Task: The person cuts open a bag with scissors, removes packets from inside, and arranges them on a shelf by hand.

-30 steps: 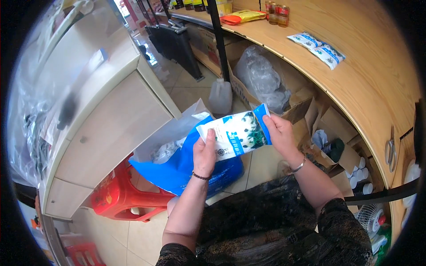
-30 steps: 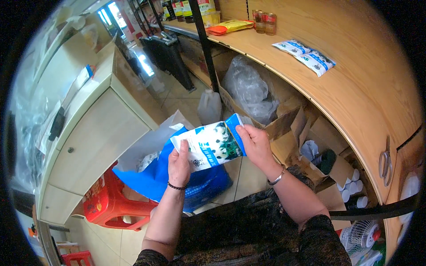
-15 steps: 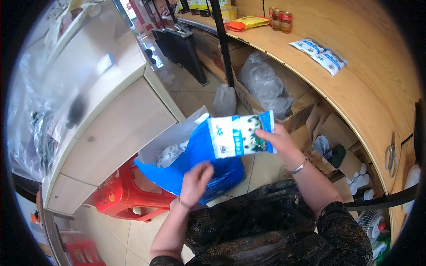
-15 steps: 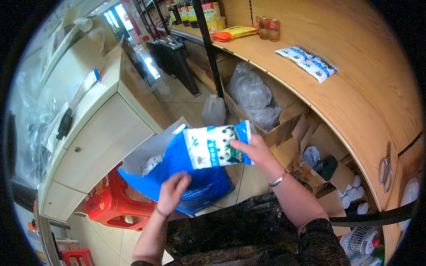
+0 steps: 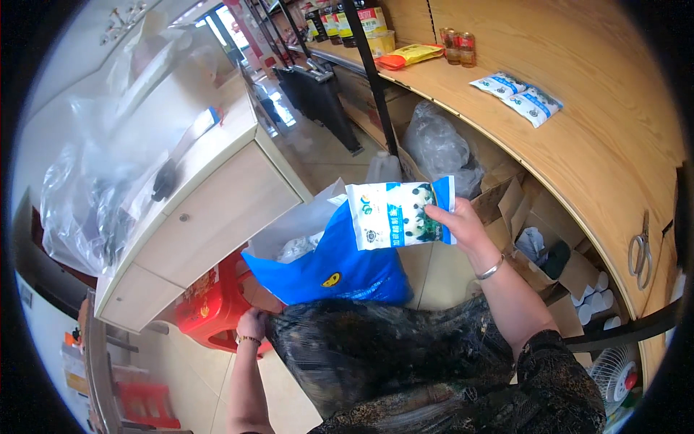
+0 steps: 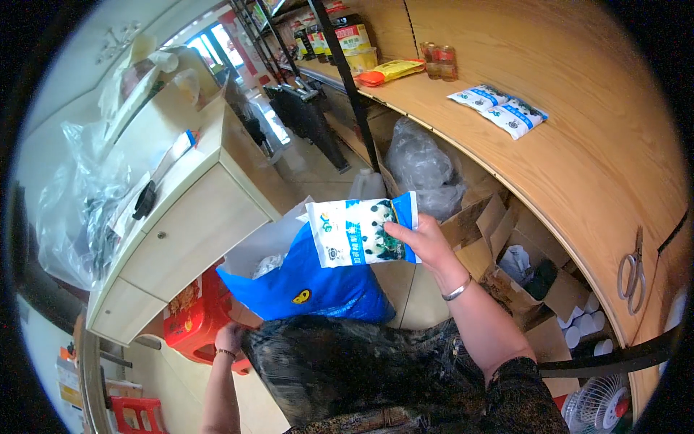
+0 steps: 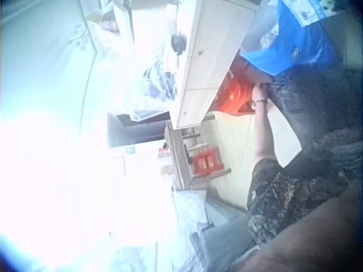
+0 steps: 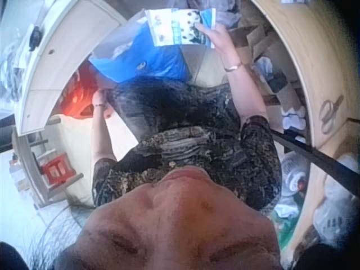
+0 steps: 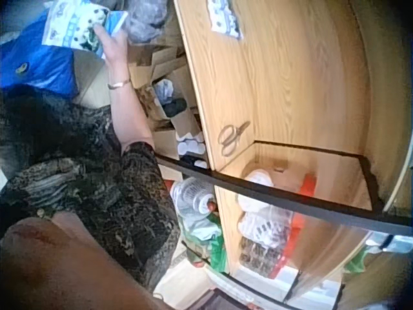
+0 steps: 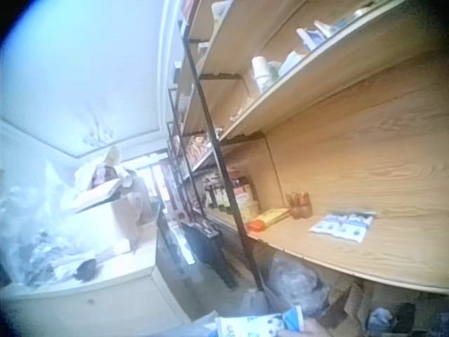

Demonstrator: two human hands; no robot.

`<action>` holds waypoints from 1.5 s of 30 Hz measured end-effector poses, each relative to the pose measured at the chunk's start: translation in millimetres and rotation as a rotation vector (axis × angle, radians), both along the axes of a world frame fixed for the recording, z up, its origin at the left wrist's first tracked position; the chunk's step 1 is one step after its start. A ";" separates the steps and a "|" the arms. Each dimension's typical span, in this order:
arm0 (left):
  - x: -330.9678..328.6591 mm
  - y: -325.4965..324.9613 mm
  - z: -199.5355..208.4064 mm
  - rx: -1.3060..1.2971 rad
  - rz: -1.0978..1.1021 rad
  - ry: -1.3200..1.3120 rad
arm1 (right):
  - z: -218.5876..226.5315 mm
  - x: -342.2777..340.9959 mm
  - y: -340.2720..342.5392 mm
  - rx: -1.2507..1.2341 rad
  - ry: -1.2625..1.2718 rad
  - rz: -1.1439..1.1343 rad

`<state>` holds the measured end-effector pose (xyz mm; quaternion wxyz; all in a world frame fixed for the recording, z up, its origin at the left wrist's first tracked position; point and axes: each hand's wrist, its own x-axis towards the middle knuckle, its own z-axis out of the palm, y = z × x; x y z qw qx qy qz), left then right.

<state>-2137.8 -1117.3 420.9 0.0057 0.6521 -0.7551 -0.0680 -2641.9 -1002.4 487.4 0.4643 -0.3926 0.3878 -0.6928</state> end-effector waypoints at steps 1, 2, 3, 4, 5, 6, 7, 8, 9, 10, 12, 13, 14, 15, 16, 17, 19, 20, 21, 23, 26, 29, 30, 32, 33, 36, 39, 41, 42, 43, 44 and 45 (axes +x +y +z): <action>17.3 4.2 -10.2 0.192 -0.001 -0.209 | -2.2 2.5 1.7 -0.008 -0.004 0.026; 21.8 14.0 -11.5 0.155 -0.026 -0.278 | -0.2 3.2 2.3 -0.027 -0.003 0.049; 26.7 24.3 -12.1 0.119 -0.046 -0.349 | 4.9 6.5 3.5 -0.043 -0.008 0.064; -9.6 34.6 12.1 0.102 -0.067 -0.238 | 4.5 7.0 7.9 -0.036 -0.092 0.048; -38.5 51.7 38.4 -0.043 -0.099 -0.130 | 5.3 10.0 13.0 -0.033 -0.183 0.045; -65.4 66.9 59.2 -0.192 -0.132 0.104 | 5.7 11.4 16.6 -0.033 -0.183 0.055; -100.6 82.6 86.1 -0.349 -0.259 0.252 | 5.7 12.0 19.5 -0.037 -0.185 0.061; -121.8 97.8 102.4 -0.410 -0.357 0.493 | 6.6 20.2 20.5 -0.061 -0.260 0.098; -127.2 97.7 89.5 -0.174 -0.303 0.765 | 6.2 27.6 22.5 -0.083 -0.333 0.131; -175.6 123.0 117.9 -0.080 -0.375 0.808 | -0.4 24.7 24.1 -0.110 -0.365 0.162; -204.6 128.7 105.7 0.178 -0.515 1.108 | -1.6 51.2 25.9 -0.135 -0.426 0.222; -223.9 127.3 102.3 0.274 -0.513 1.178 | -1.3 60.7 27.8 -0.152 -0.471 0.242; -235.6 119.0 85.4 0.308 -0.541 1.395 | -0.1 74.4 32.0 -0.159 -0.461 0.221; -251.7 118.0 87.8 0.433 -0.570 1.588 | -10.3 78.2 30.2 -0.173 -0.426 0.228; -265.1 118.8 90.0 0.454 -0.471 1.835 | -6.9 83.4 37.5 -0.190 -0.428 0.265; -277.1 119.4 91.7 0.490 -0.364 2.084 | -3.9 85.0 46.1 -0.203 -0.424 0.290; -280.1 114.4 89.8 0.548 -0.352 2.184 | -22.1 74.1 46.1 -0.094 -0.064 0.142; -276.9 116.2 93.5 0.580 -0.363 2.183 | -20.3 71.4 52.8 -0.072 0.025 0.104; -274.2 116.8 97.3 0.616 -0.376 2.181 | -15.7 70.0 57.9 -0.047 0.112 0.063; -261.8 109.9 96.8 0.605 -0.432 2.067 | -3.2 71.0 73.6 0.071 0.194 0.002; -271.2 105.5 92.4 0.648 -0.440 2.006 | -15.7 56.6 91.3 0.108 0.321 0.056; -282.4 99.9 85.3 0.754 -0.435 1.982 | -10.4 49.3 107.8 0.181 0.350 0.019; -287.0 96.9 86.4 0.792 -0.438 1.929 | -5.6 47.2 109.1 0.079 0.255 -0.071; -296.9 99.0 84.8 0.857 -0.454 1.831 | 10.2 47.2 118.1 0.007 0.203 -0.175; -305.5 99.6 81.4 0.885 -0.502 1.796 | 14.1 45.3 116.9 0.018 0.208 -0.195; -329.4 103.5 77.0 0.984 -0.589 1.699 | 7.1 42.9 119.0 0.200 0.367 -0.255; -344.0 106.9 83.6 1.101 -0.644 1.678 | 14.5 42.4 131.6 0.245 0.221 -0.315; -353.3 107.1 82.8 1.138 -0.679 1.661 | 13.8 39.6 136.3 0.219 0.216 -0.360; -358.0 107.4 81.2 1.210 -0.664 1.682 | 16.8 39.5 139.7 0.231 0.217 -0.403; -364.0 107.1 80.2 1.281 -0.647 1.706 | 19.9 36.7 143.0 0.242 0.221 -0.444; -368.5 105.8 79.2 1.341 -0.637 1.748 | 17.1 30.7 142.0 0.213 0.179 -0.463; -371.8 102.7 80.6 1.345 -0.640 1.759 | 21.4 26.5 142.4 0.217 0.189 -0.465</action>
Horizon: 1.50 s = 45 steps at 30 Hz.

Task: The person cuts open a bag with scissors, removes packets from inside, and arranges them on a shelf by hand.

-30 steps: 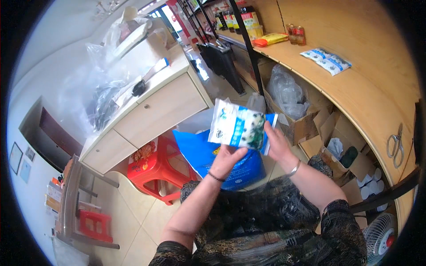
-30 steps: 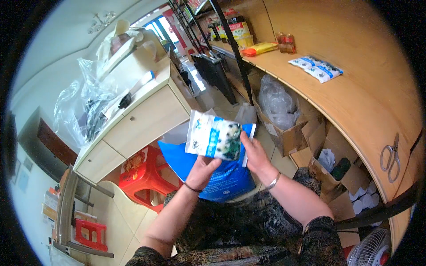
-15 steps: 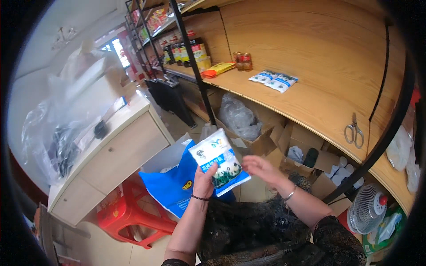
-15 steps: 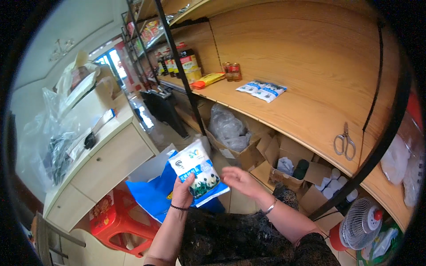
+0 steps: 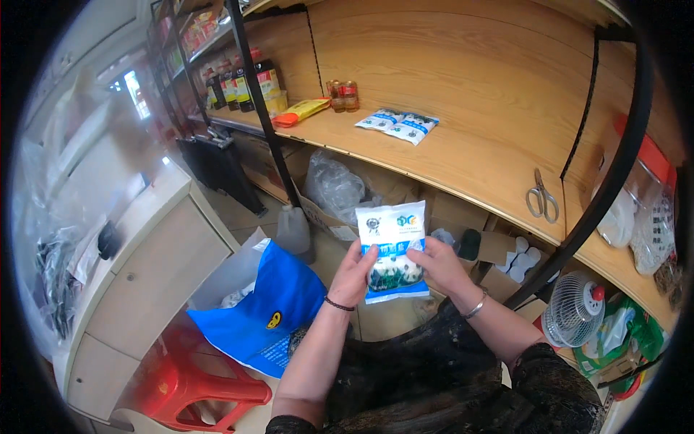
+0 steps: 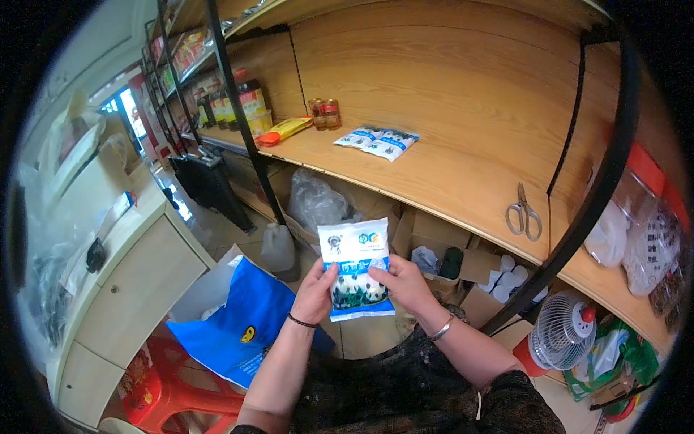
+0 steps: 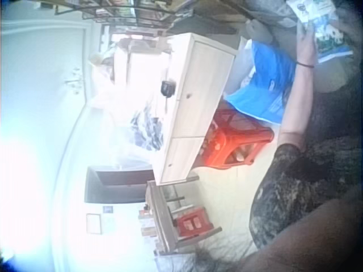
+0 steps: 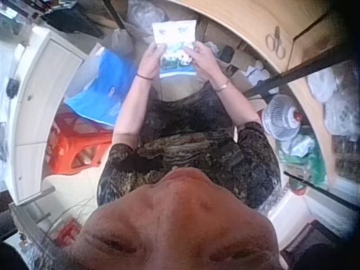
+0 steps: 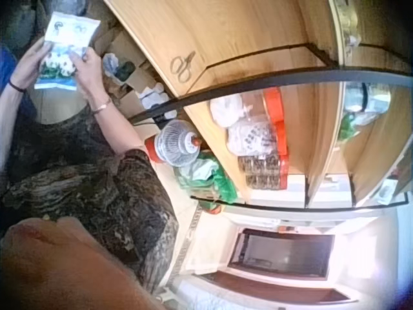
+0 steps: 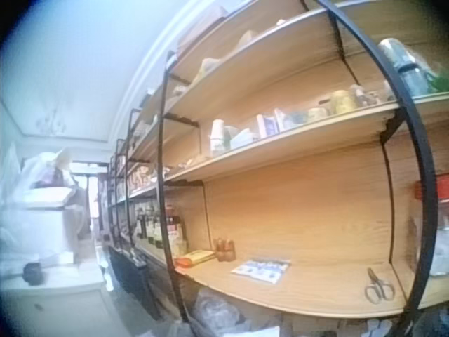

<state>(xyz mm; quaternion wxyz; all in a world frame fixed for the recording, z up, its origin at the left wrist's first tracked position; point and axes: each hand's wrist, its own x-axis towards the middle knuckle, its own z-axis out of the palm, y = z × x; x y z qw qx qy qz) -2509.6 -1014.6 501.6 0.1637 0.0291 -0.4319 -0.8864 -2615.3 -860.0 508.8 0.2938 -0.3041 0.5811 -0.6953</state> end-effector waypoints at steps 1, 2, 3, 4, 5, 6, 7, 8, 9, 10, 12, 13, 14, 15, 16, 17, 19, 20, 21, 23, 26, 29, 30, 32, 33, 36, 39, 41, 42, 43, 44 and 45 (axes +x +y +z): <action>2.3 -5.0 -2.4 -0.060 -0.050 0.003 | 3.8 1.2 -0.8 0.008 -0.004 -0.062; 4.9 -10.8 -5.0 -0.118 -0.099 0.006 | 5.7 -0.5 -4.3 0.017 -0.007 -0.121; 4.3 -20.2 -14.6 -0.260 -0.141 -0.023 | 5.5 -6.3 -11.4 -0.116 -0.054 -0.094; 2.6 -19.7 -17.8 -0.338 -0.206 -0.059 | 7.3 -11.5 -9.0 -0.022 -0.058 -0.149; 2.9 -18.2 -21.0 -0.317 -0.218 -0.075 | 1.9 -18.5 -10.6 -0.033 -0.103 -0.138; 2.5 -16.4 -25.5 -0.296 -0.229 -0.089 | -6.4 -24.7 -11.4 -0.043 -0.147 -0.127; 1.3 -16.0 -29.4 -0.277 -0.228 -0.098 | -14.1 -28.4 -12.6 -0.007 -0.127 -0.139; -0.1 -18.5 -31.5 -0.263 -0.227 -0.113 | -20.6 -30.5 -16.0 0.007 -0.142 -0.136; -1.8 -21.6 -32.5 -0.314 -0.202 -0.121 | -25.9 -31.8 -19.9 -0.056 -0.197 -0.123; -4.2 -24.7 -32.4 -0.375 -0.177 -0.120 | -28.0 -34.2 -23.4 -0.127 -0.243 -0.111; -3.0 -26.8 -38.3 -0.351 -0.168 -0.130 | -37.4 -35.7 -23.4 -0.102 -0.231 -0.100; -1.8 -28.7 -39.5 -0.371 -0.159 -0.124 | -39.1 -35.3 -24.5 -0.092 -0.221 -0.106; -1.3 -29.5 -41.2 -0.390 -0.151 -0.117 | -39.9 -34.8 -25.5 -0.081 -0.211 -0.112; -1.8 -29.6 -43.5 -0.386 -0.139 -0.121 | -38.5 -34.6 -25.7 -0.136 -0.253 -0.084; -1.8 -29.6 -44.9 -0.387 -0.141 -0.121 | -39.8 -35.4 -27.1 -0.137 -0.253 -0.086; -1.7 -29.3 -46.0 -0.359 -0.126 -0.114 | -41.6 -36.3 -28.1 -0.143 -0.251 -0.075; -2.7 -29.2 -48.5 -0.333 -0.112 -0.106 | -47.1 -38.9 -30.7 -0.134 -0.243 -0.067; -4.0 -29.4 -49.8 -0.304 -0.102 -0.125 | -47.9 -39.2 -30.5 -0.136 -0.243 -0.068; -5.4 -29.5 -52.0 -0.275 -0.093 -0.144 | -48.8 -39.2 -29.7 -0.087 -0.181 -0.077; -9.6 -32.9 -55.7 -0.327 -0.072 -0.178 | -39.2 -35.0 -29.7 -0.042 -0.067 -0.103; 0.0 -34.4 -49.5 -0.300 -0.161 -0.206 | -45.7 -34.9 -29.3 0.023 -0.094 -0.013; 0.7 -31.1 -48.7 -0.096 -0.186 -0.180 | -42.3 -31.3 -30.6 0.014 -0.098 0.063; 0.1 -29.2 -49.3 -0.036 -0.177 -0.189 | -45.1 -31.8 -31.0 0.027 -0.095 0.106; 1.4 -26.5 -57.7 -0.075 -0.124 -0.184 | -51.1 -32.7 -35.1 0.076 0.007 0.115; 1.4 -25.7 -59.4 -0.046 -0.079 -0.164 | -51.5 -31.9 -38.4 0.031 -0.144 0.043; 4.2 -26.7 -57.0 0.138 0.046 -0.104 | -51.0 -37.0 -41.4 -0.024 -0.360 -0.052; -3.2 -27.0 -53.2 0.236 0.175 0.016 | -73.2 -34.8 -38.6 -0.125 -0.455 0.074; -6.9 -24.8 -53.4 0.180 0.265 0.029 | -99.2 -9.4 -44.8 -0.013 -0.286 0.243; -6.7 -24.4 -58.1 0.183 0.268 0.030 | -101.5 8.4 -49.4 -0.010 -0.286 0.246; -6.7 -22.3 -63.7 0.137 0.274 0.010 | -95.9 26.2 -53.3 -0.084 -0.510 0.260; -6.7 -20.2 -65.9 0.085 0.279 -0.009 | -91.3 33.9 -56.6 -0.166 -0.734 0.275; -6.0 -16.7 -65.8 0.069 0.259 -0.003 | -90.4 31.6 -57.7 -0.171 -0.729 0.276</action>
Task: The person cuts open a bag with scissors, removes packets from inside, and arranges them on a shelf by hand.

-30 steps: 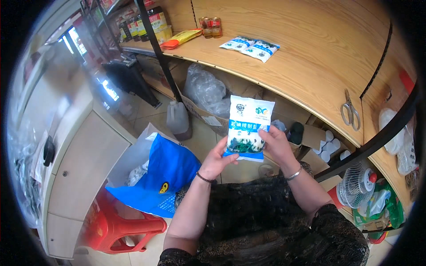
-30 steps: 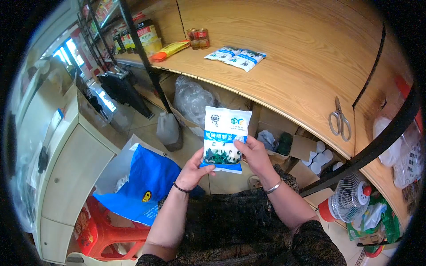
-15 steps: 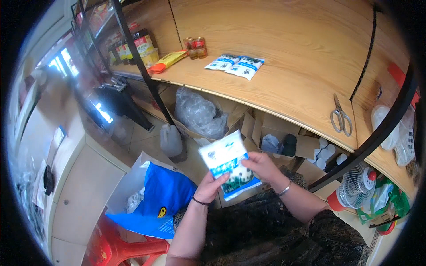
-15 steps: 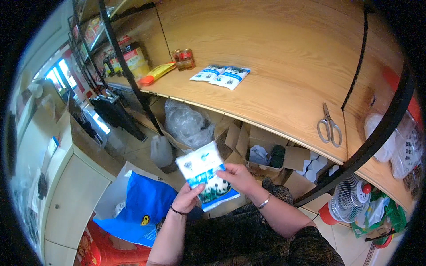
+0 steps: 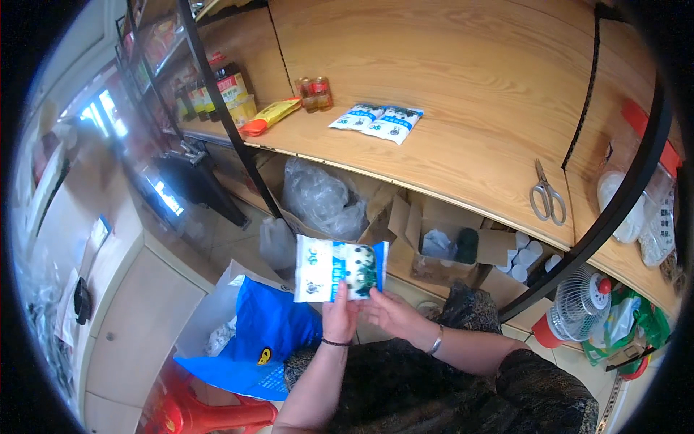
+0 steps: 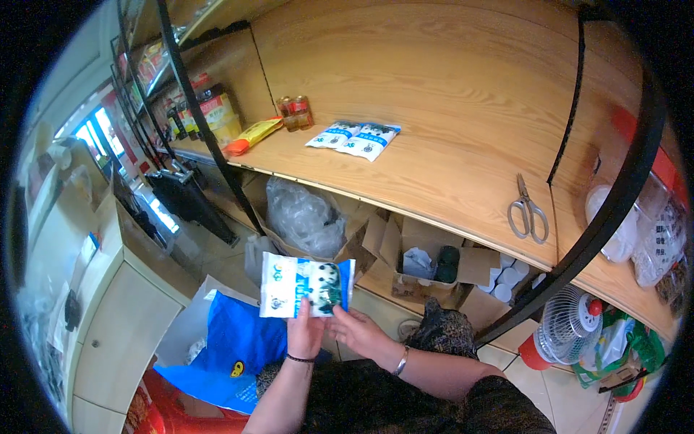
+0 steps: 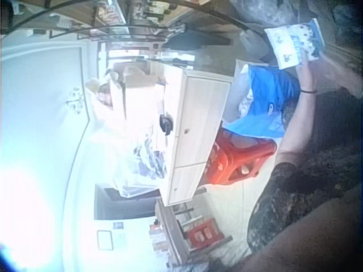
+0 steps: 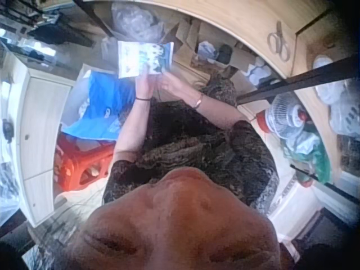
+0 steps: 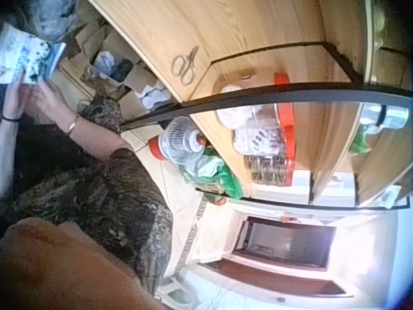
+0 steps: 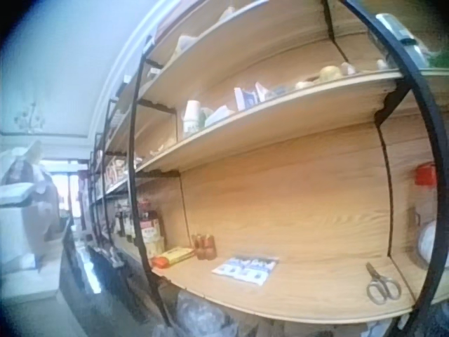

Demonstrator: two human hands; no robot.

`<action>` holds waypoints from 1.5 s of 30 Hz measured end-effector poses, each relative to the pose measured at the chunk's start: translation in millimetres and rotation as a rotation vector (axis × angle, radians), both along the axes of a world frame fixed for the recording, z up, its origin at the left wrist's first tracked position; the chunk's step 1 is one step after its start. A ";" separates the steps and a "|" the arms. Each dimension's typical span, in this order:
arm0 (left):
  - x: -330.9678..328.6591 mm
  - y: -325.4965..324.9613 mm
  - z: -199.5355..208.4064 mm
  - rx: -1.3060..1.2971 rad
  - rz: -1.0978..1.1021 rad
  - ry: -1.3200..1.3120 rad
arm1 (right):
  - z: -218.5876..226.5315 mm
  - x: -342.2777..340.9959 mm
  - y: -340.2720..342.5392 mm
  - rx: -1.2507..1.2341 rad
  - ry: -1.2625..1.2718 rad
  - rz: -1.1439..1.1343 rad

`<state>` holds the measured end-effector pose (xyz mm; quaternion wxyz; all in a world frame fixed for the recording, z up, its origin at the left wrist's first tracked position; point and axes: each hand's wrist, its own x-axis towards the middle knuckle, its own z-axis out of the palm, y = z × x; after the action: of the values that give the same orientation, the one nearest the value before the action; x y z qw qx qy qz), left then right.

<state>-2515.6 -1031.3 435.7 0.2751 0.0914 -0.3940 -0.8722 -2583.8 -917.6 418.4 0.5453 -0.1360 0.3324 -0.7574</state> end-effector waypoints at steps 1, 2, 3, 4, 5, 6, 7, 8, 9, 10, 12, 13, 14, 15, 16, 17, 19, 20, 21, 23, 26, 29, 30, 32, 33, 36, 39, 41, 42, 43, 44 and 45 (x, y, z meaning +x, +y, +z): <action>-4.1 2.1 -0.2 -0.034 0.035 0.050 | 0.3 -3.2 -0.7 -0.032 -0.020 -0.081; -3.8 2.8 1.2 -0.092 0.100 0.051 | 1.8 -6.5 -1.0 -0.063 -0.040 -0.163; -2.3 2.9 4.1 -0.151 0.164 0.053 | 4.4 -10.0 -0.1 -0.070 -0.042 -0.164; 0.3 -0.5 4.9 -0.087 0.130 0.082 | 12.3 -15.1 3.1 -0.119 0.005 -0.233; 2.6 -3.8 6.8 -0.018 0.096 0.113 | 21.6 -21.3 6.8 -0.163 0.056 -0.302; 3.4 -3.4 10.9 0.015 0.017 0.131 | 30.9 -27.6 8.8 -0.192 0.074 -0.331; 3.3 -3.1 12.3 0.014 0.019 0.136 | 43.1 -31.2 7.0 -0.194 0.079 -0.329; 2.4 -2.2 13.5 -0.051 -0.022 0.098 | 56.3 -33.9 4.1 -0.217 0.080 -0.364; 0.9 -1.6 14.4 -0.116 -0.063 0.061 | 68.7 -36.8 0.5 -0.239 0.081 -0.399; -4.8 -3.8 13.0 -0.197 0.015 0.107 | 79.0 -40.3 -4.2 -0.293 0.104 -0.416; -5.8 -9.5 10.3 -0.227 -0.006 0.066 | 90.6 -48.4 -11.3 -0.222 0.181 -0.462; -5.8 -12.6 9.5 -0.256 -0.024 0.024 | 97.6 -53.1 -15.5 -0.149 0.257 -0.506; -9.0 -9.5 15.3 -0.295 -0.013 0.101 | 106.3 -61.7 -17.0 -0.161 0.247 -0.504; -12.4 -2.3 23.9 -0.243 0.001 0.183 | 117.5 -72.3 -21.5 -0.182 0.274 -0.550; -11.2 -0.9 32.2 -0.222 0.042 0.181 | 126.5 -93.4 -21.6 -0.142 0.335 -0.549; -11.2 -0.3 39.0 -0.198 0.080 0.181 | 138.6 -118.3 -19.4 -0.100 0.398 -0.550; -7.8 -11.4 34.8 -0.257 0.068 0.098 | 167.1 -162.0 -21.6 -0.068 0.448 -0.690; -4.8 -13.5 29.2 -0.263 0.019 0.074 | 171.5 -194.3 -17.0 -0.020 0.484 -0.747; -3.7 -13.9 25.8 -0.272 -0.028 0.057 | 173.3 -229.8 -11.8 0.023 0.526 -0.803; 0.9 -14.0 24.3 -0.305 -0.098 0.016 | 178.9 -281.5 -11.9 0.007 0.531 -0.950; 10.1 -17.6 26.7 -0.339 -0.184 -0.046 | 177.0 -334.3 -24.1 0.155 0.411 -0.931; 5.8 -16.1 29.3 -0.374 -0.241 -0.053 | 156.3 -396.8 -19.5 0.381 0.639 -0.888; 4.6 -15.4 30.0 -0.365 -0.268 -0.056 | 156.9 -409.0 -17.9 0.795 0.933 -0.875; 7.2 -15.3 28.7 -0.318 -0.301 -0.093 | 160.0 -393.4 -30.4 1.146 1.404 -0.770; 7.0 -14.7 25.5 -0.307 -0.299 -0.104 | 168.3 -380.0 -30.5 1.494 1.890 -0.620; 10.2 -10.8 20.5 -0.614 -0.327 -0.277 | 163.7 -370.1 -40.0 1.473 1.947 -0.465; 19.5 -6.0 35.7 -0.741 -0.321 -0.326 | 169.8 -328.7 -62.8 1.361 2.242 -0.377; 20.2 -2.0 32.4 -0.787 -0.249 -0.340 | 169.8 -337.1 -62.6 1.385 2.167 -0.233; 17.4 1.5 32.0 -0.831 -0.274 -0.297 | 143.5 -388.7 -40.7 1.312 2.236 -0.368; 23.8 0.1 30.1 -0.864 -0.254 -0.300 | 143.8 -382.4 -45.1 1.080 2.288 -0.428; 23.3 -2.5 28.8 -0.918 -0.228 -0.296 | 154.6 -378.9 -40.8 1.242 1.935 -0.226; 19.0 -3.1 26.8 -0.964 -0.219 -0.287 | 141.5 -405.9 -22.5 1.193 2.006 -0.313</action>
<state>-2496.6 -1034.4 462.5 0.1361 0.0312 -0.7925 -0.5937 -2989.7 -940.2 559.8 -0.0821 -0.3521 0.9275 -0.0946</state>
